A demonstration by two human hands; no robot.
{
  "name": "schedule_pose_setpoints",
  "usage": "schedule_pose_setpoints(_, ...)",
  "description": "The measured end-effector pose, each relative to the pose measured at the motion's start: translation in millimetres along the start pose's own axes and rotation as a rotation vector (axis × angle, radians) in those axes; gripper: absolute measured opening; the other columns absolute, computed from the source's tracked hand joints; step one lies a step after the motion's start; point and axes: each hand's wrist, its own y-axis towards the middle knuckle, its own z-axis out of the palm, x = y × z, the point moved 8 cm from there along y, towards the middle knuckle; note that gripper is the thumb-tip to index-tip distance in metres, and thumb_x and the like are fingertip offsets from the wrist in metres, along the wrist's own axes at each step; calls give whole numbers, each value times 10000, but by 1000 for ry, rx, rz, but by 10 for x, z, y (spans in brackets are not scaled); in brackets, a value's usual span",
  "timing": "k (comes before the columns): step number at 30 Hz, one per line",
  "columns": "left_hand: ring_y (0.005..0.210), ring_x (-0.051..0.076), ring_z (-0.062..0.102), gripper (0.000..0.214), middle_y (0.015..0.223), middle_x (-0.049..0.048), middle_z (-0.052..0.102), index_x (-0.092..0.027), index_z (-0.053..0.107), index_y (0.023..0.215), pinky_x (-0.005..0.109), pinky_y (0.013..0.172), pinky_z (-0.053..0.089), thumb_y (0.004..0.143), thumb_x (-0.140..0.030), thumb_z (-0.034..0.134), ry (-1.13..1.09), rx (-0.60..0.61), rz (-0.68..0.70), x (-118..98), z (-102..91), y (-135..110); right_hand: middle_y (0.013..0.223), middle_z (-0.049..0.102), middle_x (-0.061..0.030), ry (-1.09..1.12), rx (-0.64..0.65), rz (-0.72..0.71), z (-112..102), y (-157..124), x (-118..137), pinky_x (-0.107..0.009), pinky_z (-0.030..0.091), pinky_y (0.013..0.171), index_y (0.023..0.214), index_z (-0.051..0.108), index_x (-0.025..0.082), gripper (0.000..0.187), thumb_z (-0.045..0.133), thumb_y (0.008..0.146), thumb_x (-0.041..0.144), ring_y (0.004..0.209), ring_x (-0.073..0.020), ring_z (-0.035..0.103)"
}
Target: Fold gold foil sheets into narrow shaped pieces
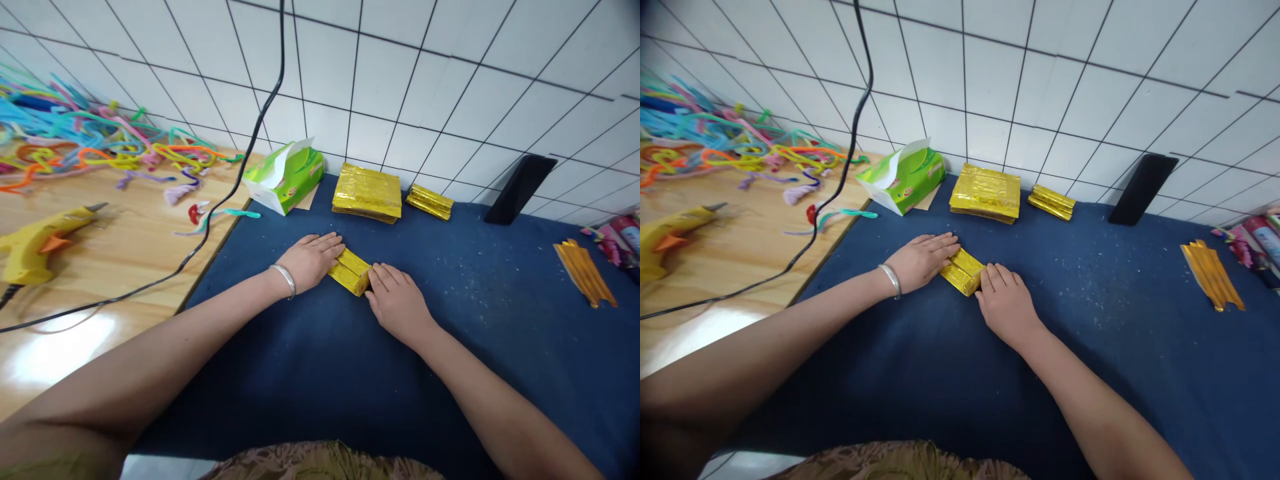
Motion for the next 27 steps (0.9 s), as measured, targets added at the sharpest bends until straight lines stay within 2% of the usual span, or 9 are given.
schedule_pose_setpoints(4, 1332, 185, 285, 436, 1422, 70, 365, -199, 400, 1333, 359, 1059, 239, 933, -335, 292, -67, 1, -5, 42, 17, 9, 1280, 512, -176, 13, -45, -31, -60, -5, 34, -426, 399, 934, 1238, 501, 78, 394, 412, 905, 268, 1180, -277, 453)
schedule_pose_setpoints(9, 1287, 187, 342, 419, 1385, 49, 414, -230, 427, 1317, 365, 1013, 283, 929, -296, 283, -189, 2, 42, 136, -46, 1, 1285, 518, -140, 20, -74, -172, -78, -35, 151, -410, 407, 940, 1265, 473, 107, 374, 404, 902, 164, 1185, -250, 456)
schedule_pose_setpoints(13, 1125, 215, 443, 412, 1257, 69, 492, -241, 476, 1282, 372, 933, 343, 885, -274, 369, -170, 2, 25, 142, -105, -1, 1259, 539, -130, 51, -89, -221, -79, -41, 173, -373, 421, 938, 1258, 476, 111, 368, 391, 900, 123, 1147, -218, 493)
schedule_pose_setpoints(18, 964, 200, 475, 417, 1084, 88, 522, -216, 512, 1250, 344, 867, 375, 852, -207, 388, -115, 58, 48, 98, -154, -17, 1144, 610, -103, 98, -80, -274, -108, -26, 172, -359, 426, 936, 1122, 572, 136, 280, 401, 901, 124, 1108, -193, 521)
schedule_pose_setpoints(23, 983, 193, 481, 451, 1054, 99, 524, -163, 508, 1250, 313, 903, 370, 812, -135, 403, -113, 115, 153, 64, -177, -48, 1150, 606, -115, 82, -87, -297, -131, -22, 183, -366, 427, 925, 1133, 563, 137, 277, 414, 900, 127, 1126, -202, 512)
schedule_pose_setpoints(27, 1009, 196, 485, 476, 1077, 92, 534, -169, 510, 1248, 309, 925, 367, 779, -122, 440, -132, 124, 170, 97, -166, -61, 1149, 605, -127, 16, -73, -314, -125, -26, 240, -369, 438, 897, 1148, 552, 147, 281, 417, 902, 139, 1132, -222, 512)
